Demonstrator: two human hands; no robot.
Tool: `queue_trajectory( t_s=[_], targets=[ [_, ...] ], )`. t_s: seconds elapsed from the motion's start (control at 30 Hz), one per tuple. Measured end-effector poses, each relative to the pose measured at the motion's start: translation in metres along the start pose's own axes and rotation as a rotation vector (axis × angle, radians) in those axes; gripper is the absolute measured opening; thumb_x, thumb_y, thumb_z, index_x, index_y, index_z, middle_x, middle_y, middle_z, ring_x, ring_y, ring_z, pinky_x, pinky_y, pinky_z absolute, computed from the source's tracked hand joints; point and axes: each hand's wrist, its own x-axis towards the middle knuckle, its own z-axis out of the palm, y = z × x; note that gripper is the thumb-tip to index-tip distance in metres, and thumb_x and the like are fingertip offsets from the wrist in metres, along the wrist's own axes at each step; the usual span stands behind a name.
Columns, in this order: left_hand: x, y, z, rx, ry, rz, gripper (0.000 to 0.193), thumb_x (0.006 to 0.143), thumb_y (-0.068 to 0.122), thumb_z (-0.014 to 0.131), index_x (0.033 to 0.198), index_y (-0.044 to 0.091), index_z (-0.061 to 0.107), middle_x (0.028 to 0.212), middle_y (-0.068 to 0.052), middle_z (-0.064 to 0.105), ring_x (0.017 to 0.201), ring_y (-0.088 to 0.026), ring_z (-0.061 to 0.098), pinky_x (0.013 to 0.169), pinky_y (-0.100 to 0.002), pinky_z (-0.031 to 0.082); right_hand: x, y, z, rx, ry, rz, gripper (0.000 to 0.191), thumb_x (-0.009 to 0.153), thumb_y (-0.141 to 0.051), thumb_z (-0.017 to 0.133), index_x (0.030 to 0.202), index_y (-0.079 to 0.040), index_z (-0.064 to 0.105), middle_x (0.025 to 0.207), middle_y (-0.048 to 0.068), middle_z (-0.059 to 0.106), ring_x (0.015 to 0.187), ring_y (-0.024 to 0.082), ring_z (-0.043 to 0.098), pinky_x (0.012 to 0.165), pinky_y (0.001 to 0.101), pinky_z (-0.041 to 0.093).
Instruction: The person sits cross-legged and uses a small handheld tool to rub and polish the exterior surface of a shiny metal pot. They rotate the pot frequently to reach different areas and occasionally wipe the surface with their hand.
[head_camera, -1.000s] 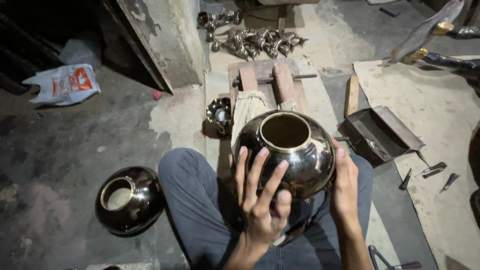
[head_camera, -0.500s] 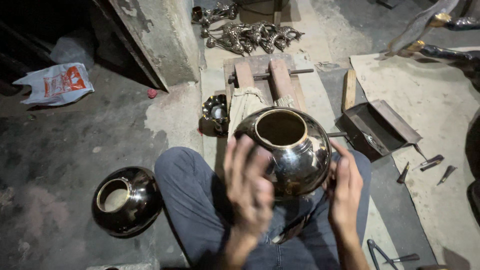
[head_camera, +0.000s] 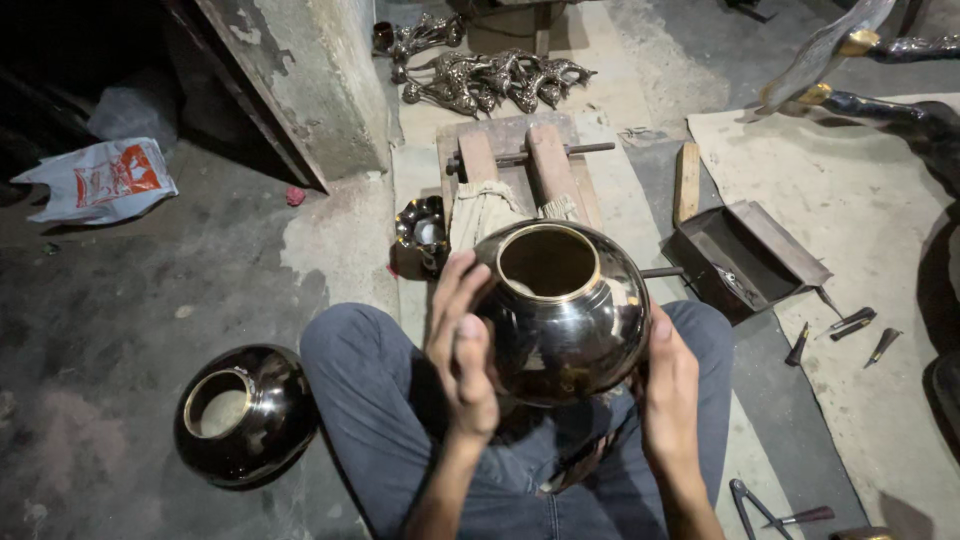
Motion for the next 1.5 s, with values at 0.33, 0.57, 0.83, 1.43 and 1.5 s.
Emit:
queue_trajectory(
  t_s=[0.33,0.57,0.83,1.43,1.5],
  targets=[
    [-0.038,0.001,0.008,-0.156,0.044,-0.163,0.08,0.11,0.057,0.017,0.162,-0.004,0.022,0.171,-0.023,0.026,0.16,-0.035,0.027,0.132,-0.045,0.023,0.008,0.0,-0.001,0.018,0.026,0.064,0.065,0.112,-0.047,0.034,0.144,0.005,0.059,0.113,0.012,0.065,0.1,0.015,0.057,0.088,0.0279,0.044],
    [-0.076,0.036,0.025,0.58,-0.036,0.362,0.045,0.11,0.046,0.043,0.149,0.026,0.053,0.17,-0.011,0.03,0.161,-0.037,0.023,0.131,-0.071,0.014,0.0,-0.003,0.008,0.148,0.01,0.073,0.067,0.108,-0.048,0.029,0.147,0.003,0.051,0.136,0.015,0.064,0.123,0.021,0.06,0.106,0.0329,0.046],
    [-0.066,0.046,0.03,0.803,-0.11,0.392,0.037,0.109,0.049,0.049,0.138,0.035,0.068,0.16,0.002,0.048,0.157,-0.031,0.03,0.128,-0.075,0.009,0.001,-0.003,0.005,0.129,-0.005,0.086,0.065,0.11,-0.045,0.03,0.145,0.004,0.053,0.135,0.016,0.065,0.122,0.022,0.061,0.105,0.0328,0.046],
    [-0.033,0.031,0.021,0.568,-0.014,0.383,0.046,0.112,0.039,0.035,0.142,0.018,0.063,0.158,-0.007,0.05,0.155,-0.036,0.039,0.131,-0.068,0.023,-0.001,0.004,0.008,0.076,0.027,0.079,0.069,0.108,-0.05,0.026,0.147,0.002,0.048,0.138,0.017,0.062,0.126,0.024,0.059,0.109,0.0344,0.043],
    [-0.049,0.044,0.031,0.705,-0.039,0.484,0.039,0.108,0.043,0.046,0.135,0.028,0.069,0.156,0.001,0.05,0.154,-0.03,0.035,0.129,-0.073,0.013,-0.002,0.008,0.008,0.103,0.034,0.097,0.068,0.108,-0.049,0.026,0.146,0.002,0.05,0.134,0.017,0.064,0.123,0.024,0.061,0.106,0.0344,0.046]
  ],
)
